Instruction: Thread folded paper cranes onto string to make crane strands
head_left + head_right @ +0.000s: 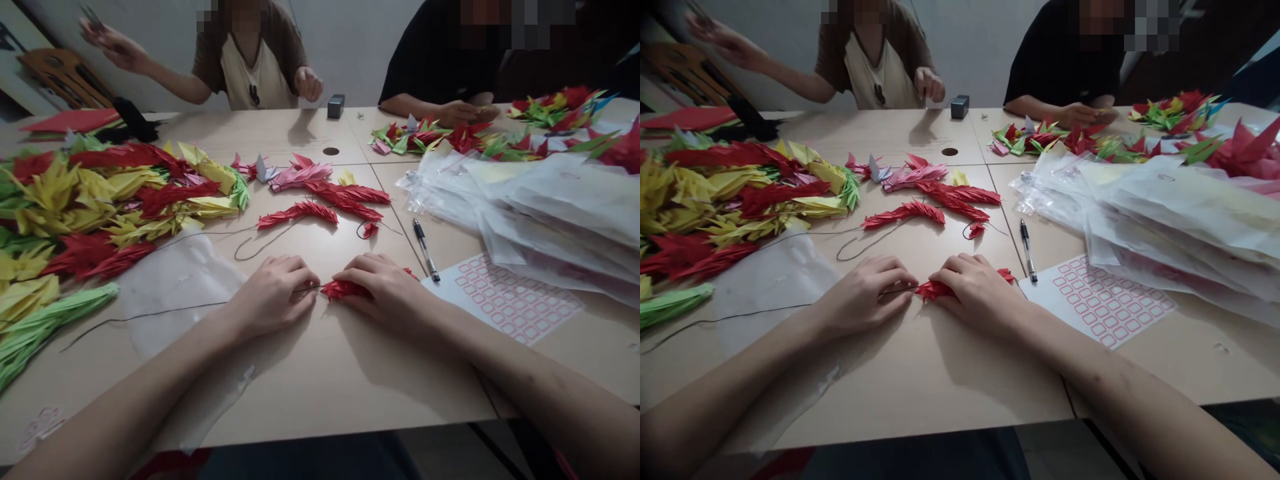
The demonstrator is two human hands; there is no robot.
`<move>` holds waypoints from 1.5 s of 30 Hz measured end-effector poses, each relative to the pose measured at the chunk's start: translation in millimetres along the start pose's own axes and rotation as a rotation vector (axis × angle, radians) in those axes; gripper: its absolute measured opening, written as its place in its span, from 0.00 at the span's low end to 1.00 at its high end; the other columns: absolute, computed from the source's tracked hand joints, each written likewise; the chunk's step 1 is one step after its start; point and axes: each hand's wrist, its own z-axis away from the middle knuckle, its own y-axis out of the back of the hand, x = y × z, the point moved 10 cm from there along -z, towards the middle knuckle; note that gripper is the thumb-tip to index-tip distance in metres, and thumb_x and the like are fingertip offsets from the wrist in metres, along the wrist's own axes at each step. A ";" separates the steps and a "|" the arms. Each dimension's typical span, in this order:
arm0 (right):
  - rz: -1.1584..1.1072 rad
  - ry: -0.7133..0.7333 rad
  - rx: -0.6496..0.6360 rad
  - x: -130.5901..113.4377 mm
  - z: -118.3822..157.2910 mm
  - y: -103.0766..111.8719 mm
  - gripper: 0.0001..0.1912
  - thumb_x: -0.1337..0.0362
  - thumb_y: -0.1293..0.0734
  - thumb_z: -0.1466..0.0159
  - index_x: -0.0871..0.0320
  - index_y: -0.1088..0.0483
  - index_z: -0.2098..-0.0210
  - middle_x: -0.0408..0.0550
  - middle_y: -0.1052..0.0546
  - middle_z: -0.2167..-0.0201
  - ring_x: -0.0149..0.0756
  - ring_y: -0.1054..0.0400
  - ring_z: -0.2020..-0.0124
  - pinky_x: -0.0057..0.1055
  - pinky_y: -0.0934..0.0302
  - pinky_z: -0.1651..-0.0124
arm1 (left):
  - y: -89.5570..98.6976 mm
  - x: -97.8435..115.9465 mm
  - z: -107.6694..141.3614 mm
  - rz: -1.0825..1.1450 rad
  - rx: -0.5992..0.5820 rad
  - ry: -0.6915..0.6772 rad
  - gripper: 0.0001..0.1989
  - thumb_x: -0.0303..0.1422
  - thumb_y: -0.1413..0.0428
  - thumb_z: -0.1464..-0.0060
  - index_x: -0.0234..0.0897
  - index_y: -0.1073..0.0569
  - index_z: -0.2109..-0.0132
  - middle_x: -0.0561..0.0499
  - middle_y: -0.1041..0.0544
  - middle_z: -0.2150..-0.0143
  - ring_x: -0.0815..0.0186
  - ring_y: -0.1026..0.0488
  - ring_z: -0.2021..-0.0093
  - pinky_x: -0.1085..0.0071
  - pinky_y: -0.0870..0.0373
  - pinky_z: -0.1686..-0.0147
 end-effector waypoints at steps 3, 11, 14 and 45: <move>-0.003 -0.009 -0.029 -0.1 0.6 0.4 0.12 0.60 0.36 0.35 0.59 0.28 0.55 0.52 0.25 0.61 0.41 0.33 0.59 0.38 0.42 0.55 | -1.9 0.5 0.0 -0.025 0.048 -0.042 0.09 0.31 0.51 0.39 0.38 0.26 0.61 0.50 0.26 0.64 0.65 0.30 0.62 0.65 0.36 0.59; 0.040 0.035 -0.016 -6.2 -0.1 2.9 0.13 0.59 0.36 0.35 0.57 0.28 0.54 0.52 0.24 0.60 0.42 0.32 0.58 0.39 0.45 0.53 | -0.9 12.5 1.1 -0.031 0.087 -0.122 0.07 0.29 0.50 0.39 0.36 0.26 0.62 0.51 0.25 0.65 0.66 0.30 0.64 0.66 0.36 0.59; 0.034 0.024 -0.023 -3.4 -0.7 2.0 0.11 0.60 0.37 0.34 0.58 0.26 0.58 0.50 0.23 0.62 0.39 0.32 0.59 0.37 0.46 0.54 | 2.1 9.8 0.6 -0.044 0.108 -0.112 0.08 0.28 0.50 0.40 0.36 0.26 0.63 0.51 0.26 0.66 0.66 0.31 0.65 0.66 0.36 0.60; 0.078 0.024 -0.029 -0.4 1.1 9.9 0.21 0.56 0.33 0.37 0.60 0.30 0.48 0.53 0.23 0.59 0.44 0.30 0.58 0.41 0.42 0.54 | 17.7 -12.0 0.0 -0.220 0.083 -0.048 0.06 0.24 0.50 0.50 0.36 0.31 0.70 0.52 0.28 0.70 0.64 0.32 0.66 0.63 0.41 0.57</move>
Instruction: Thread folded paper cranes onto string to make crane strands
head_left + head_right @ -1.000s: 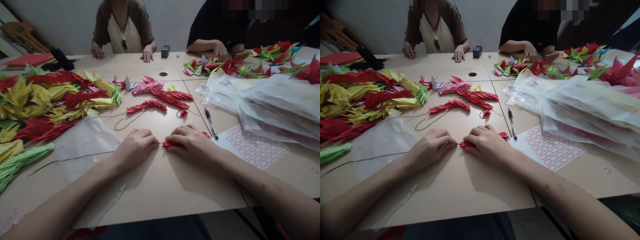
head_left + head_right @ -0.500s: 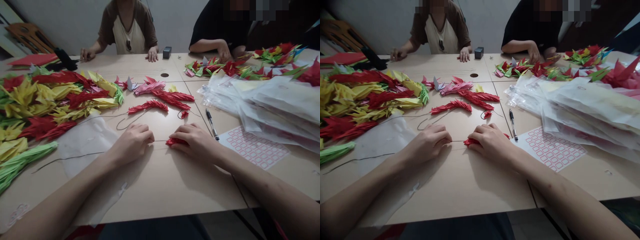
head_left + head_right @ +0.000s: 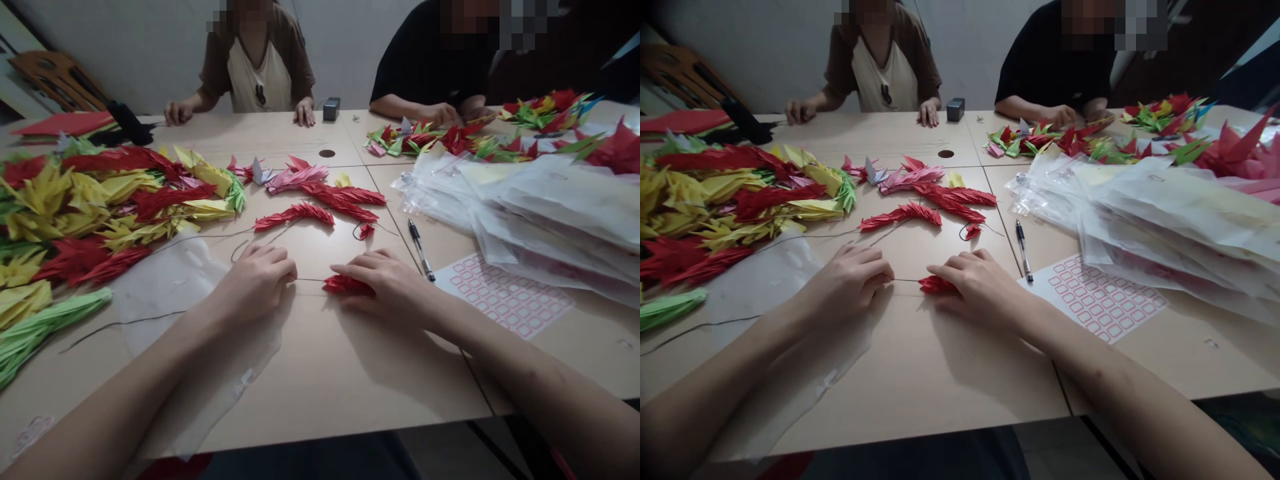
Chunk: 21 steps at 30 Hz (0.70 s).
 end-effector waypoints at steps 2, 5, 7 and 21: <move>-0.021 0.043 0.051 -7.0 1.3 14.1 0.33 0.52 0.32 0.40 0.64 0.37 0.41 0.59 0.25 0.54 0.47 0.31 0.54 0.42 0.40 0.52 | 1.8 -3.5 -0.3 -0.065 0.001 0.012 0.06 0.25 0.51 0.50 0.36 0.31 0.70 0.51 0.28 0.69 0.64 0.32 0.66 0.62 0.41 0.57; -0.070 0.017 0.189 -2.8 3.9 46.4 0.27 0.54 0.34 0.37 0.66 0.36 0.44 0.61 0.26 0.52 0.45 0.31 0.52 0.39 0.37 0.52 | 4.4 -9.7 -0.1 -0.161 -0.020 0.015 0.08 0.25 0.53 0.49 0.37 0.31 0.71 0.49 0.27 0.69 0.62 0.32 0.65 0.60 0.41 0.56; -0.058 -0.045 0.236 9.4 5.3 61.2 0.18 0.59 0.37 0.35 0.64 0.31 0.50 0.58 0.25 0.55 0.43 0.30 0.53 0.37 0.37 0.53 | 4.8 -15.0 0.6 -0.212 -0.060 0.023 0.08 0.26 0.52 0.49 0.37 0.31 0.72 0.49 0.27 0.70 0.60 0.31 0.64 0.59 0.41 0.56; -0.091 -0.069 -0.079 15.6 0.1 -3.4 0.12 0.66 0.36 0.37 0.62 0.27 0.56 0.54 0.26 0.62 0.40 0.31 0.61 0.34 0.37 0.59 | -3.0 31.0 0.9 0.071 0.128 -0.086 0.13 0.33 0.50 0.38 0.34 0.30 0.50 0.46 0.24 0.56 0.62 0.28 0.56 0.64 0.35 0.54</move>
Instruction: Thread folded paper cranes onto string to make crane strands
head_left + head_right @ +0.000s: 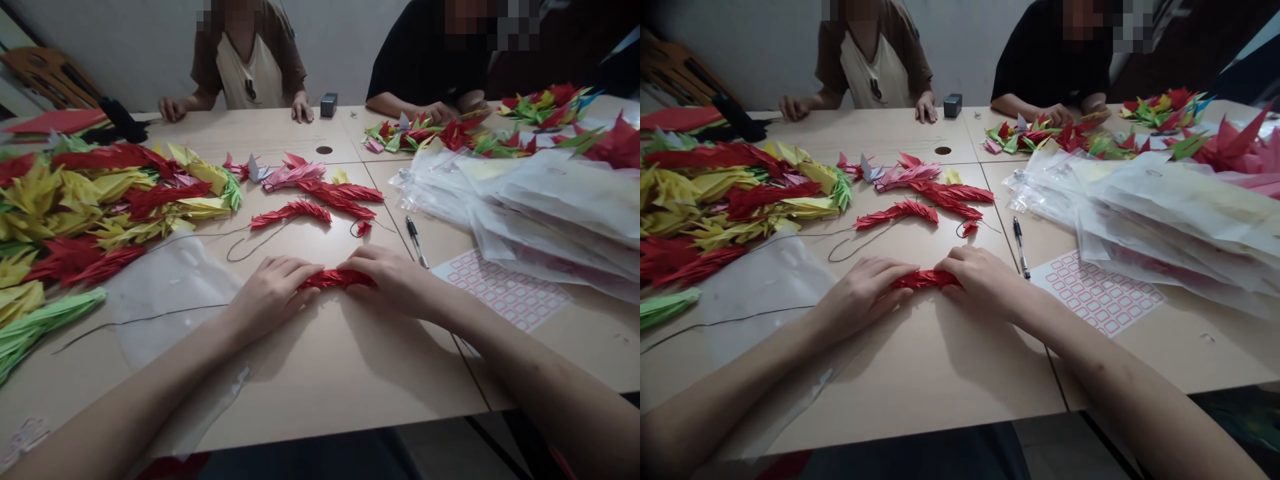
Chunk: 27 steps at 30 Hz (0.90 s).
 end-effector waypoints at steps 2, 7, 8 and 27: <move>-0.013 0.020 0.012 -1.2 -0.2 -2.9 0.11 0.66 0.38 0.36 0.60 0.27 0.57 0.53 0.25 0.63 0.38 0.31 0.62 0.33 0.38 0.60 | -1.7 -1.0 1.1 0.018 0.005 -0.001 0.11 0.33 0.50 0.38 0.35 0.28 0.52 0.48 0.23 0.59 0.63 0.28 0.60 0.66 0.34 0.56; -0.001 -0.044 0.057 4.0 -1.6 -1.2 0.14 0.66 0.35 0.38 0.61 0.31 0.53 0.54 0.24 0.61 0.40 0.30 0.61 0.34 0.37 0.59 | 2.0 -1.7 1.9 -0.031 0.023 -0.038 0.14 0.34 0.50 0.38 0.37 0.30 0.47 0.47 0.23 0.60 0.64 0.27 0.61 0.66 0.33 0.58; -0.006 -0.074 0.048 6.2 -1.9 -1.5 0.13 0.67 0.35 0.39 0.61 0.31 0.54 0.54 0.23 0.62 0.40 0.30 0.62 0.34 0.37 0.60 | 1.5 -1.6 1.7 -0.024 0.015 -0.040 0.14 0.33 0.50 0.38 0.38 0.30 0.47 0.47 0.23 0.60 0.64 0.27 0.61 0.66 0.33 0.58; -0.108 0.186 0.102 -16.1 2.0 2.5 0.09 0.68 0.37 0.36 0.59 0.24 0.66 0.52 0.23 0.63 0.34 0.30 0.64 0.31 0.35 0.61 | 0.3 -4.3 -0.9 0.181 0.018 -0.037 0.07 0.30 0.48 0.40 0.38 0.24 0.59 0.52 0.20 0.58 0.66 0.25 0.57 0.66 0.31 0.55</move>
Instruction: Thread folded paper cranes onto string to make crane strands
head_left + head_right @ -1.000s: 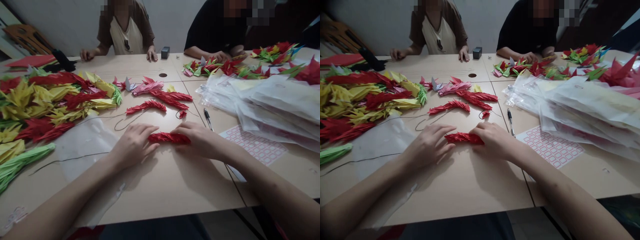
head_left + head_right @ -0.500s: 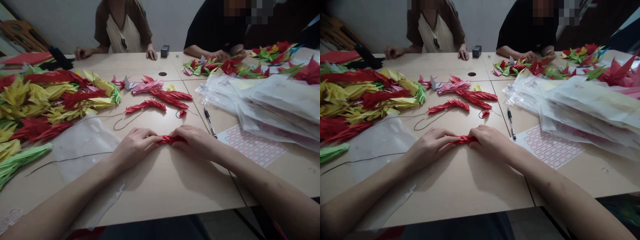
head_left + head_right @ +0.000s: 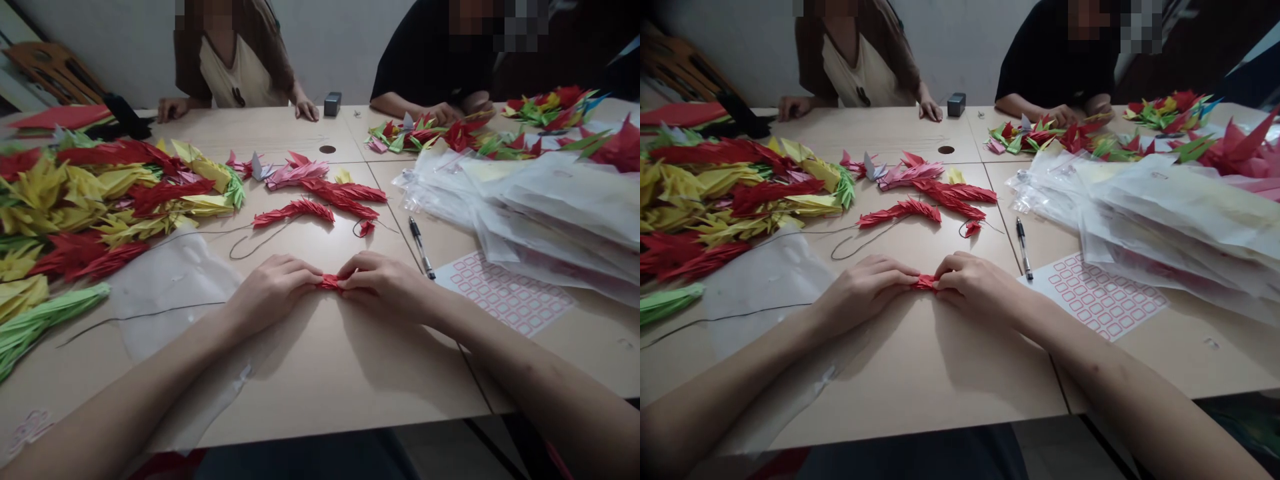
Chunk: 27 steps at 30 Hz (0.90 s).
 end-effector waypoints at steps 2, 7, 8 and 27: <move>-0.001 -0.012 -0.009 0.9 -0.3 -0.9 0.08 0.68 0.37 0.36 0.59 0.24 0.66 0.51 0.23 0.62 0.34 0.30 0.64 0.31 0.35 0.61 | 0.8 1.0 0.5 0.000 0.022 -0.009 0.07 0.29 0.48 0.40 0.37 0.25 0.59 0.51 0.20 0.59 0.66 0.25 0.56 0.64 0.31 0.54; 0.008 -0.083 0.002 7.2 -2.2 -3.3 0.07 0.69 0.37 0.37 0.60 0.27 0.62 0.51 0.24 0.63 0.36 0.30 0.62 0.32 0.36 0.59 | -2.3 -2.0 2.7 0.034 0.005 0.020 0.08 0.28 0.49 0.39 0.37 0.26 0.56 0.49 0.22 0.57 0.66 0.26 0.56 0.65 0.29 0.55; 0.005 -0.111 0.022 9.5 -2.6 -2.6 0.07 0.69 0.36 0.37 0.60 0.28 0.61 0.51 0.24 0.64 0.36 0.30 0.62 0.32 0.36 0.59 | -3.9 -2.9 3.0 0.051 -0.013 0.028 0.09 0.28 0.50 0.39 0.37 0.26 0.56 0.49 0.22 0.56 0.66 0.26 0.57 0.66 0.29 0.56; 0.134 -0.236 -0.199 30.8 5.4 10.4 0.11 0.67 0.30 0.43 0.58 0.24 0.60 0.51 0.26 0.64 0.38 0.30 0.65 0.33 0.36 0.63 | -1.8 -4.2 0.6 0.051 -0.030 0.042 0.09 0.26 0.51 0.39 0.35 0.27 0.57 0.48 0.23 0.58 0.66 0.27 0.57 0.68 0.29 0.56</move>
